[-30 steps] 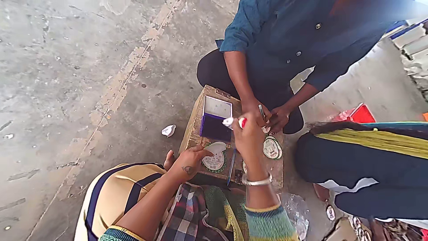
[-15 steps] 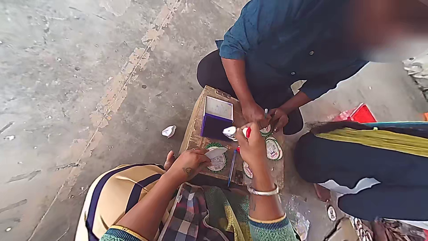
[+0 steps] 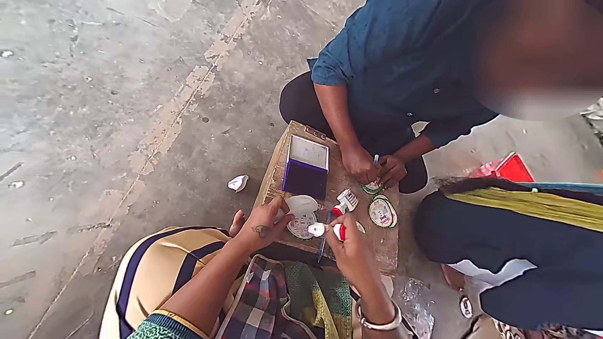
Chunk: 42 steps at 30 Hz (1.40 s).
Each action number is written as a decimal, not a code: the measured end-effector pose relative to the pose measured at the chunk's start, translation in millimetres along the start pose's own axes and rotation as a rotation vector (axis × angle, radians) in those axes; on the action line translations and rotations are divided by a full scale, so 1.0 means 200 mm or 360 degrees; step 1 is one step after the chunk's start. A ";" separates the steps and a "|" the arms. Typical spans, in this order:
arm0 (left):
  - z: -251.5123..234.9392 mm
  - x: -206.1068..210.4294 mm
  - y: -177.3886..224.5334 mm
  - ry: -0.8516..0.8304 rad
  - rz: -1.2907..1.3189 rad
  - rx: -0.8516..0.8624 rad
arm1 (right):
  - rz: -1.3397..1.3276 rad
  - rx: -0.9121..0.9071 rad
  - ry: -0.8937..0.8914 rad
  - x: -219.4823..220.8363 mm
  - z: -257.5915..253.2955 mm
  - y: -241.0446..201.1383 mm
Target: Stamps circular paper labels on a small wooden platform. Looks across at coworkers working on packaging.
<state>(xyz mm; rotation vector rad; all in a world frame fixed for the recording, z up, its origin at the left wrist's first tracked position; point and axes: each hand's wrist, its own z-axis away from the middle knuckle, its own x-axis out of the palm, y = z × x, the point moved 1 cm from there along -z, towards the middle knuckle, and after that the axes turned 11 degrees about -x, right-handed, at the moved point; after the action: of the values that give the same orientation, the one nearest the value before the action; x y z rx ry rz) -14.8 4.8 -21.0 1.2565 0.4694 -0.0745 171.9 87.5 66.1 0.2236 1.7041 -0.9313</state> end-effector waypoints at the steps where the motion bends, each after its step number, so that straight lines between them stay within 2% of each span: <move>1: 0.00 0.00 0.00 -0.0004 -0.0006 0.0004 | 0.0020 0.0002 -0.0055 0.03 -0.01 -0.01; 7: 0.00 0.03 -0.03 0.0100 0.0028 0.0159 | 0.0328 -0.0081 -0.0167 0.21 -0.07 -0.10; 10: 0.01 0.02 -0.01 0.0060 0.0004 0.0195 | 0.0320 -0.0066 -0.0183 0.20 -0.06 -0.11; 12: 0.01 0.03 -0.02 0.0052 -0.0032 0.0238 | 0.0208 -0.0047 -0.0070 0.15 -0.06 -0.09; 15: 0.02 0.03 -0.02 0.0033 -0.0116 0.0311 | 0.0162 -0.0050 0.0270 0.01 -0.10 -0.09; 17: 0.02 0.04 -0.03 -0.0022 -0.0179 0.0397 | 0.0151 0.0006 0.0306 -0.05 -0.20 -0.07; 22: 0.00 0.08 -0.08 0.0002 -0.0397 0.0695 | 0.0275 0.0162 -0.0036 0.12 -0.59 -0.04; 25: 0.01 0.08 -0.08 0.0049 -0.0402 0.0705 | 0.0395 0.0178 -0.0127 0.19 -0.65 -0.05; 29: 0.00 0.06 -0.04 0.0046 -0.0252 0.0511 | 0.0214 0.0215 0.0020 0.11 -0.60 -0.02; 32: 0.00 0.05 -0.03 0.0054 -0.0093 0.0331 | 0.0017 0.0177 0.0268 -0.02 -0.41 -0.01; 34: 0.01 0.04 -0.01 0.0094 -0.0036 0.0229 | -0.0066 0.0135 0.0319 -0.09 -0.26 -0.01; 38: 0.00 0.03 0.00 0.0161 -0.0030 0.0079 | 0.0088 -0.0053 0.0200 -0.07 -0.07 0.00; 42: 0.01 0.06 -0.01 0.0291 -0.0029 0.0124 | 0.0222 -0.0178 -0.0009 0.05 -0.06 -0.02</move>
<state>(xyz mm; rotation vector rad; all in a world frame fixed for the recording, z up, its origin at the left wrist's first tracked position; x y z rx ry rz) -4.6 5.0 -27.3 1.3418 0.6410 0.0069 156.8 90.6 59.8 0.2616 1.7070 -0.7311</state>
